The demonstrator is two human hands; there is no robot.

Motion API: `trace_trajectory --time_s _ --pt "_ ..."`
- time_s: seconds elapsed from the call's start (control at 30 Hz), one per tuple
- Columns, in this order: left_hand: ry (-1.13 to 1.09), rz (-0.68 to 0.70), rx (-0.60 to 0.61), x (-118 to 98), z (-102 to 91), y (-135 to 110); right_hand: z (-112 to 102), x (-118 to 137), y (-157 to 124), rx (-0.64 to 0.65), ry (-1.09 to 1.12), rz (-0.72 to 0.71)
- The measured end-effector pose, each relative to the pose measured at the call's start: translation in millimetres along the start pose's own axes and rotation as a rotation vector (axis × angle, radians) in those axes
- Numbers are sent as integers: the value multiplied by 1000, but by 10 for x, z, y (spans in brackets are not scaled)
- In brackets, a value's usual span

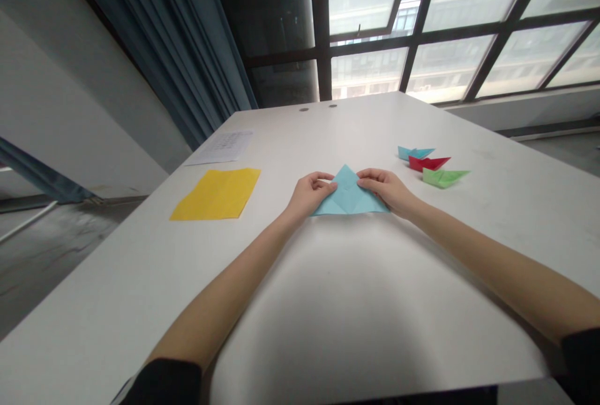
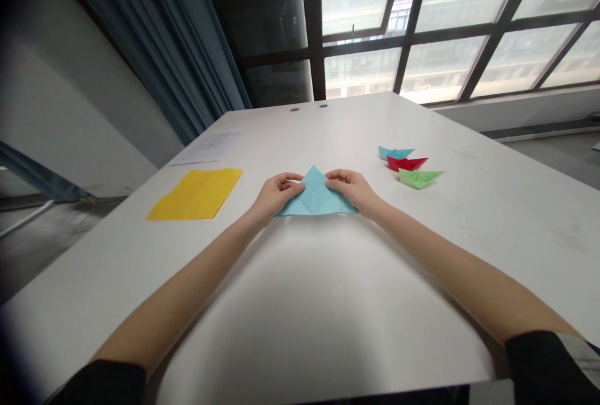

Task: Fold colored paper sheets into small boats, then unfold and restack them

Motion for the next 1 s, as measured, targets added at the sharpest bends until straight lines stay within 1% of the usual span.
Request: trace_trajectory --time_s 0.1,0.17,0.27,0.37,0.43,0.67,0.77,0.83,0.9,1.0 --pt "59 83 11 -25 -15 7 -15 -10 14 -35 34 25" --pt "107 111 48 -46 -17 -4 -28 -31 26 -46 63 52" --pt "187 124 155 -87 6 -58 -39 -63 35 -47 114 93" --pt "232 161 266 -126 52 -134 -39 -75 31 -58 134 102" --pt "239 181 297 -136 75 -167 -34 -73 27 -65 141 98" --pt "259 180 273 -97 45 -135 -19 -75 27 -45 172 156" --pt "267 186 271 -89 26 -107 -40 -86 40 -60 147 153" --pt "266 195 243 -79 10 -84 -63 -93 53 -58 124 126" --pt "270 194 188 -54 -15 -54 -80 -92 65 -11 117 93" --pt "269 145 88 9 -64 2 -80 -83 64 126 120 78"
Point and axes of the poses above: each hand's wrist, its own y-axis towards the middle knuckle, its own z-axis out of the palm, x = y × z, the point moved 2 cm from there along y, towards the middle knuckle, and after that the axes turned 7 degrees about -y, right-handed, at the moved point
